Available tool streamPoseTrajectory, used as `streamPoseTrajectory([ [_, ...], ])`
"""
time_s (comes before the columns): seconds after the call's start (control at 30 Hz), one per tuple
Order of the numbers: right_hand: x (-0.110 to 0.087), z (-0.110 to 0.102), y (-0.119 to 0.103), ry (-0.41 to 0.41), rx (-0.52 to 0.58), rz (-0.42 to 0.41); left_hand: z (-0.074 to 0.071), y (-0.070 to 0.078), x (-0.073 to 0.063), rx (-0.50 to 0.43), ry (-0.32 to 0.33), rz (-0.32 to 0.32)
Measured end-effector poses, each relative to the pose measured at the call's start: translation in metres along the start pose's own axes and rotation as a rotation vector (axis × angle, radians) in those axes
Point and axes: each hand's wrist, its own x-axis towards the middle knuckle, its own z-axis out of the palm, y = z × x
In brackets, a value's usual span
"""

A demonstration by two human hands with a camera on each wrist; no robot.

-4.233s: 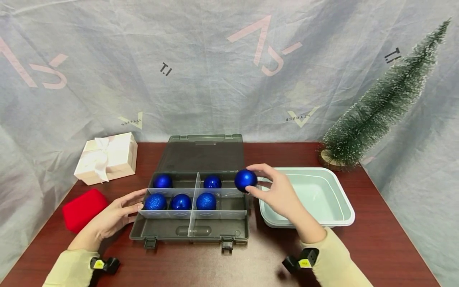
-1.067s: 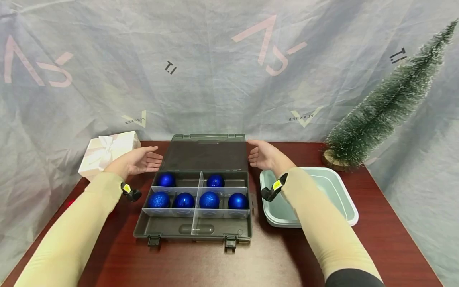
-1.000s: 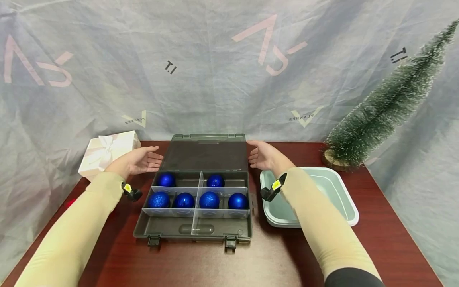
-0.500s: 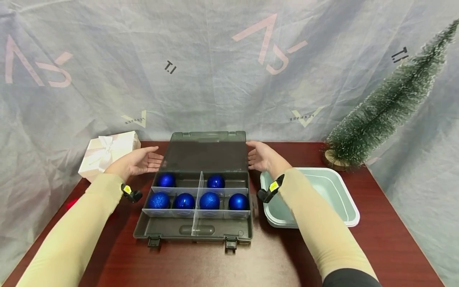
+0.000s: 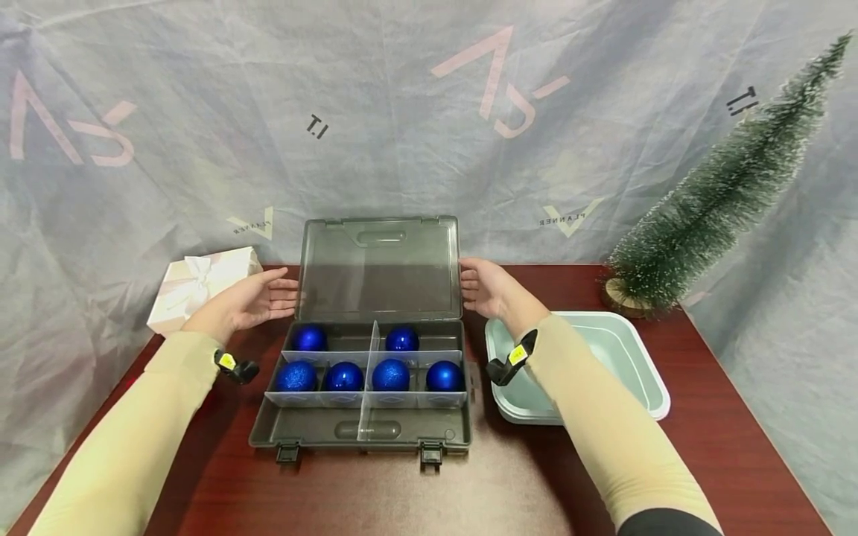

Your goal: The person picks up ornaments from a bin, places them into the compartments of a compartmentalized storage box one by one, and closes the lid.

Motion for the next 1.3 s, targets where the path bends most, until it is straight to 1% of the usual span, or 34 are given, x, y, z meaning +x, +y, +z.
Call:
streamPoseTrajectory([
  [0.1, -0.005, 0.003, 0.000, -0.004, -0.023, -0.019, 0.000, -0.001, -0.005, 0.003, -0.020, 0.006],
  [0.2, -0.010, 0.005, -0.001, -0.009, -0.047, -0.040, -0.001, -0.002, -0.009, 0.029, -0.041, 0.024],
  [0.43, -0.021, 0.009, 0.002, -0.010, -0.046, -0.101, -0.003, -0.003, -0.018, 0.047, -0.032, 0.061],
  [0.63, -0.035, 0.011, 0.004, -0.014, -0.049, -0.155, -0.002, -0.003, -0.028, 0.053, -0.031, 0.093],
  [0.7, -0.039, 0.011, 0.005, -0.019, -0.063, -0.170, -0.001, -0.002, -0.031, 0.057, -0.034, 0.106],
  [0.83, -0.049, 0.011, 0.005, -0.030, -0.132, -0.184, -0.001, -0.001, -0.038, 0.051, -0.050, 0.128],
  [0.97, -0.056, 0.013, 0.007, -0.030, -0.192, -0.196, 0.000, 0.001, -0.046, 0.045, -0.065, 0.142],
  [1.17, -0.069, 0.016, 0.010, -0.037, -0.202, -0.232, 0.002, 0.006, -0.058, 0.041, -0.074, 0.154],
  [1.3, -0.079, 0.018, 0.012, -0.043, -0.209, -0.239, 0.004, 0.008, -0.065, 0.024, -0.084, 0.145],
])
